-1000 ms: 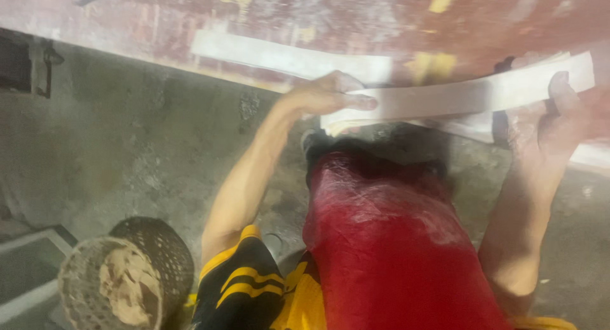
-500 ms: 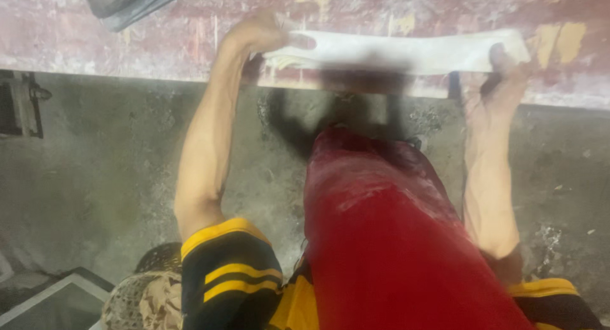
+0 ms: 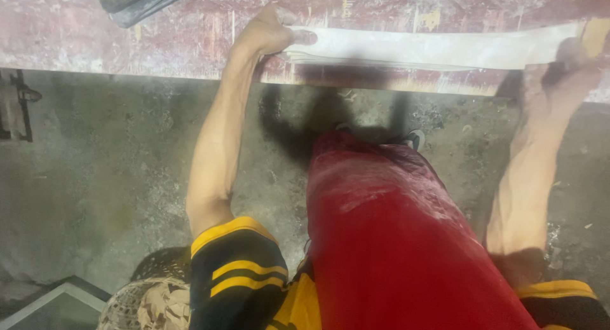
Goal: The person prepares dough on a floured surface, folding and pressing it by hand, and then uses a knife to cut thin strips of dough into noodles.
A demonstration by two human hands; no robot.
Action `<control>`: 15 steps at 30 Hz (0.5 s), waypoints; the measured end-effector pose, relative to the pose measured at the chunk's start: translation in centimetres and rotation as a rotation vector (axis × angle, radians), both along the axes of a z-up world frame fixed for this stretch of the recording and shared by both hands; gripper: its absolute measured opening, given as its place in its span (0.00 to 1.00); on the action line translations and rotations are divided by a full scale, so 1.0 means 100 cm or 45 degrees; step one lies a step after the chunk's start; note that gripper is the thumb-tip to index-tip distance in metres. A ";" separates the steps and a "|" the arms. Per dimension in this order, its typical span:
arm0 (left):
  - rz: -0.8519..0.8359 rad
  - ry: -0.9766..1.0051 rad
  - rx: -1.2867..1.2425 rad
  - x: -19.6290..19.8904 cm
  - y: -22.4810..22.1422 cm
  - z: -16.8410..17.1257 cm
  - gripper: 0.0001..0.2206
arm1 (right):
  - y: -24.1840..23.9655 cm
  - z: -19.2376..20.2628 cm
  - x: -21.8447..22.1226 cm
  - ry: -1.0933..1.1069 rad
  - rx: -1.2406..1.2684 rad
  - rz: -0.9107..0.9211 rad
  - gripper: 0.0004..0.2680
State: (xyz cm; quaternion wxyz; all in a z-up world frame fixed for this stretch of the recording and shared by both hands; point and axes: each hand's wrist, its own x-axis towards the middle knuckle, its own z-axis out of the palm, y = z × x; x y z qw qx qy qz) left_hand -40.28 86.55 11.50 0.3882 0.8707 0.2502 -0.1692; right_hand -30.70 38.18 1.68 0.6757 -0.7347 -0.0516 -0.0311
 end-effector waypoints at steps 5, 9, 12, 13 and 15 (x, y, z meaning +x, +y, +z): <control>-0.016 0.124 0.375 -0.009 -0.010 0.021 0.28 | -0.026 -0.013 0.039 0.213 0.364 -0.262 0.27; -0.529 -0.292 0.341 -0.009 -0.031 0.019 0.39 | 0.013 0.038 0.023 -0.230 -0.667 0.461 0.33; -0.841 -0.291 0.472 0.004 -0.053 -0.002 0.40 | 0.086 0.060 0.021 -0.518 -1.238 0.996 0.39; -0.878 -0.298 0.491 0.007 -0.059 -0.010 0.39 | 0.110 0.060 0.022 -0.571 -1.336 1.035 0.40; -0.892 -0.216 0.504 0.011 -0.064 -0.025 0.35 | 0.133 0.056 0.025 -0.531 -1.448 1.102 0.38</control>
